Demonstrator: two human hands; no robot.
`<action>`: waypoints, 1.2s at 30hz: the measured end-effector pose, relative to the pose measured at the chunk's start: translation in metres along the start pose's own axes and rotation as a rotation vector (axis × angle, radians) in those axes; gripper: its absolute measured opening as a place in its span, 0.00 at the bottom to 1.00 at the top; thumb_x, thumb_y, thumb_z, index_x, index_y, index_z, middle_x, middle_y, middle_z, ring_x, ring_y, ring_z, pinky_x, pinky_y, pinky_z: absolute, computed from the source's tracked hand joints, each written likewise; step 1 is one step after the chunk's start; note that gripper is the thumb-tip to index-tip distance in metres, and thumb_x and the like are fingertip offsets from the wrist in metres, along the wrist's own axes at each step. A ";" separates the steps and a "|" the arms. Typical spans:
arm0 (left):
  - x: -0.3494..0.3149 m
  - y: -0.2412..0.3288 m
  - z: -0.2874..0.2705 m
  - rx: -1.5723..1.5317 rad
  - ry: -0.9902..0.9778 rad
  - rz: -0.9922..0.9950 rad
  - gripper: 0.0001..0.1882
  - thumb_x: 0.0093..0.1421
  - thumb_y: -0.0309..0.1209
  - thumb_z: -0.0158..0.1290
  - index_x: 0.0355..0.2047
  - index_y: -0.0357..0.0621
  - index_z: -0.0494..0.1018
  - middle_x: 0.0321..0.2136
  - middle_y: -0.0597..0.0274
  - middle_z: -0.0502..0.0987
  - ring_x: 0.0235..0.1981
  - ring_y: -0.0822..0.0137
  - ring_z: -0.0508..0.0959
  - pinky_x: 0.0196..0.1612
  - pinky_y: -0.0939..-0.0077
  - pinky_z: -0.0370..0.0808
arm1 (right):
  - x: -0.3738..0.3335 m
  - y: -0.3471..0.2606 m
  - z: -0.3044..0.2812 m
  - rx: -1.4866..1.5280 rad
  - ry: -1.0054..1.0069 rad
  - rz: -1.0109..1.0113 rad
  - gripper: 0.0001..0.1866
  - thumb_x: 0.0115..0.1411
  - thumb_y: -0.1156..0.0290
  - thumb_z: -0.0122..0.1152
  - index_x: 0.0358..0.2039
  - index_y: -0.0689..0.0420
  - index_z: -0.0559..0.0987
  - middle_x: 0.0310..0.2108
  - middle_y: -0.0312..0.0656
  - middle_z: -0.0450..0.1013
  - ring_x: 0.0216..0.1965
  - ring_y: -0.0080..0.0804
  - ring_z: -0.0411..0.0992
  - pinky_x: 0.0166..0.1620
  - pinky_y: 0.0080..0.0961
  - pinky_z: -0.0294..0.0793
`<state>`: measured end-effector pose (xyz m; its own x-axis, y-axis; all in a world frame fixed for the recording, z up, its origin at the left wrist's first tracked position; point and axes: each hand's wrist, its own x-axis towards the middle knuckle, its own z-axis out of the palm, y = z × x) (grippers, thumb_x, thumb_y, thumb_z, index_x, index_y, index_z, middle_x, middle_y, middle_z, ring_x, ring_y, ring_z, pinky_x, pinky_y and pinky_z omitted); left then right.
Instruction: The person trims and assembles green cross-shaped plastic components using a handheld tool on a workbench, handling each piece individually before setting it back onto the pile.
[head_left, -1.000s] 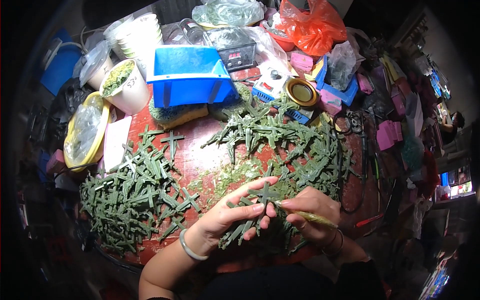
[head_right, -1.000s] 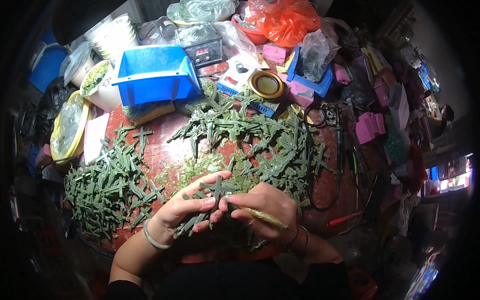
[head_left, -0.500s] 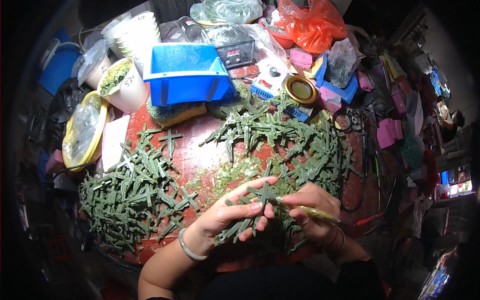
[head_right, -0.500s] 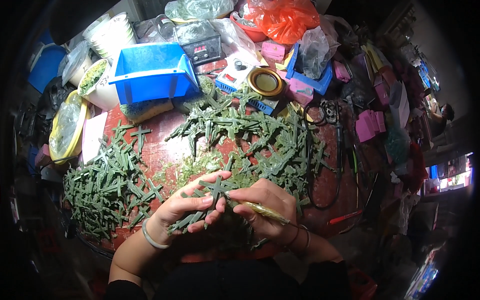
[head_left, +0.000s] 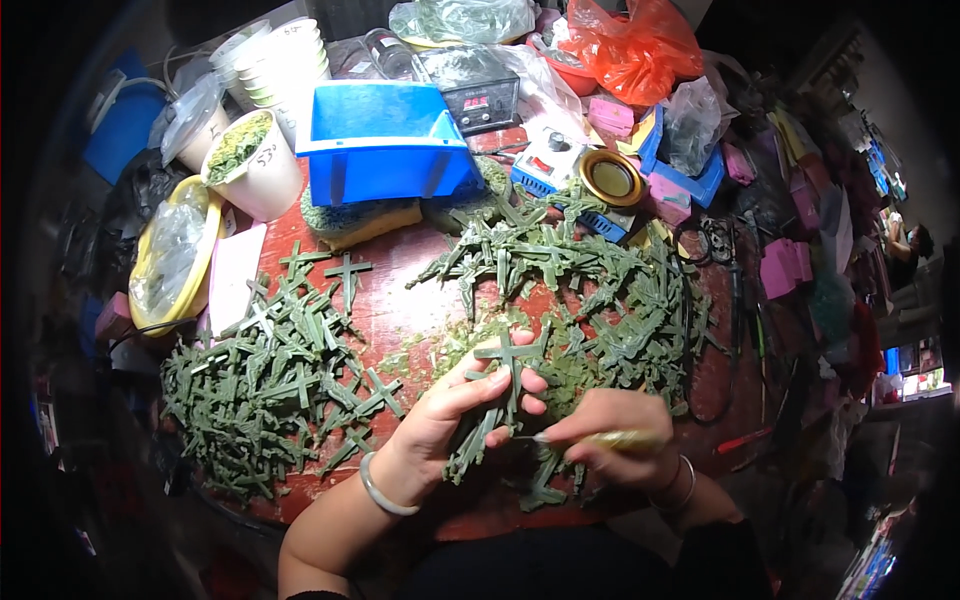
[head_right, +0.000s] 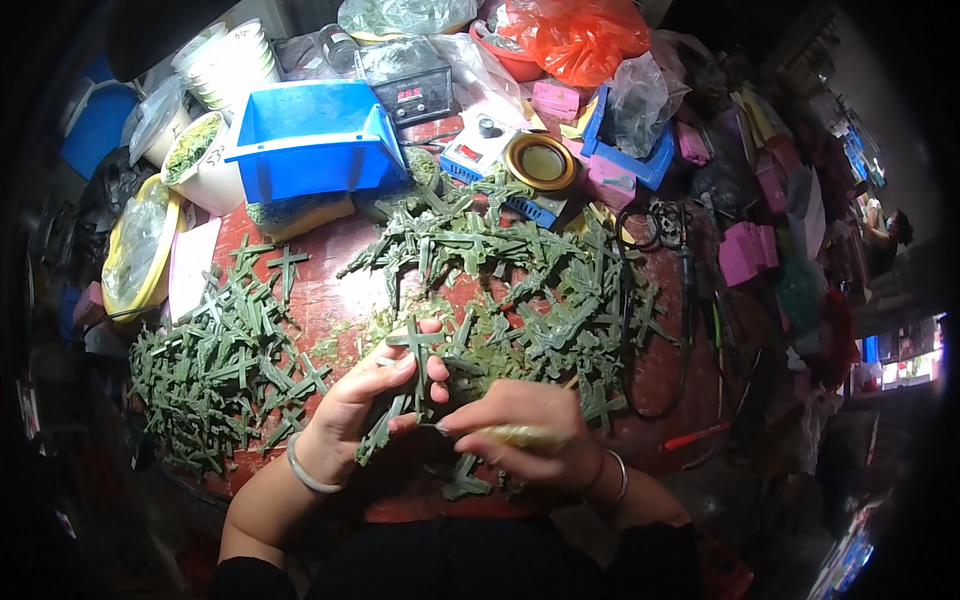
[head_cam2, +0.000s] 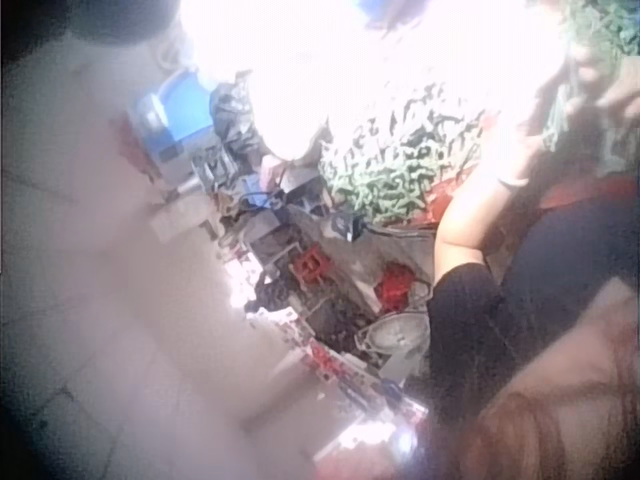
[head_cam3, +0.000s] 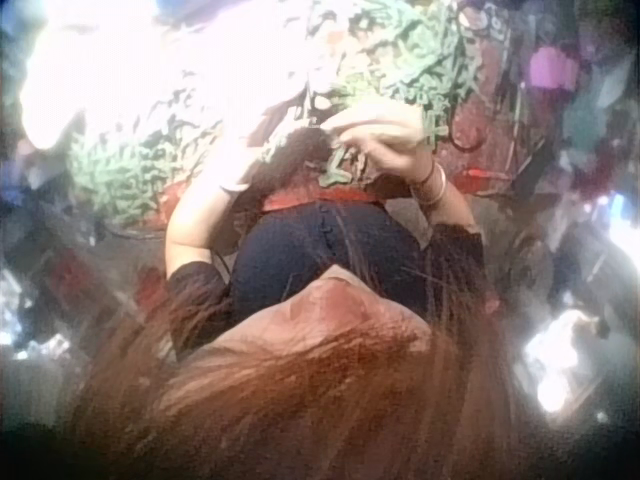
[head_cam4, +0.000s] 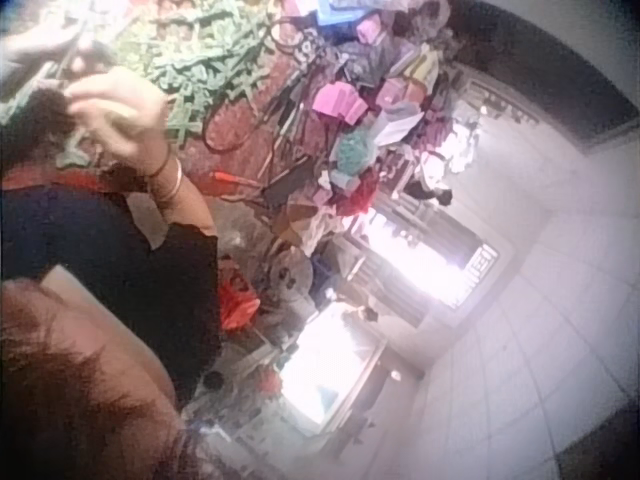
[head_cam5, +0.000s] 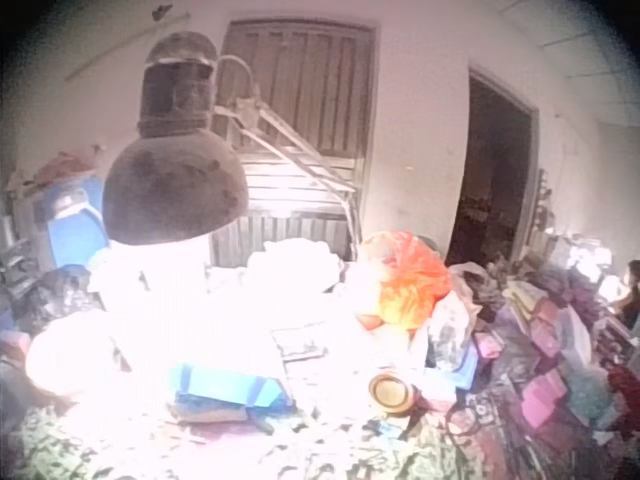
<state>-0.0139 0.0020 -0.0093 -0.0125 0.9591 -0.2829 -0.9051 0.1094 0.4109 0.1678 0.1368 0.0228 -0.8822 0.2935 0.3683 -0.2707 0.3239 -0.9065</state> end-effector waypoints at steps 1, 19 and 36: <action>-0.001 0.000 -0.001 0.008 0.000 0.010 0.24 0.67 0.33 0.49 0.62 0.47 0.58 0.41 0.56 0.74 0.40 0.66 0.78 0.23 0.85 0.71 | -0.003 0.002 -0.003 0.268 0.050 0.090 0.10 0.62 0.69 0.64 0.42 0.59 0.81 0.26 0.38 0.76 0.22 0.22 0.71 0.25 0.21 0.70; -0.002 0.003 0.006 0.218 0.114 -0.029 0.07 0.65 0.34 0.54 0.39 0.48 0.69 0.27 0.68 0.71 0.26 0.77 0.73 0.18 0.88 0.61 | 0.001 0.029 -0.012 -0.845 0.125 0.159 0.18 0.47 0.80 0.68 0.39 0.57 0.75 0.35 0.43 0.73 0.37 0.44 0.68 0.40 0.33 0.69; -0.001 0.005 0.007 0.304 0.123 -0.054 0.06 0.64 0.32 0.55 0.39 0.47 0.71 0.34 0.62 0.76 0.28 0.77 0.74 0.19 0.88 0.64 | 0.010 0.029 -0.006 -0.850 0.151 0.090 0.14 0.46 0.78 0.67 0.34 0.56 0.74 0.30 0.40 0.70 0.41 0.42 0.67 0.45 0.36 0.67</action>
<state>-0.0152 0.0033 -0.0011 -0.0359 0.9130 -0.4063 -0.7378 0.2500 0.6271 0.1534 0.1547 0.0016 -0.8095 0.4471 0.3805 0.2305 0.8381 -0.4944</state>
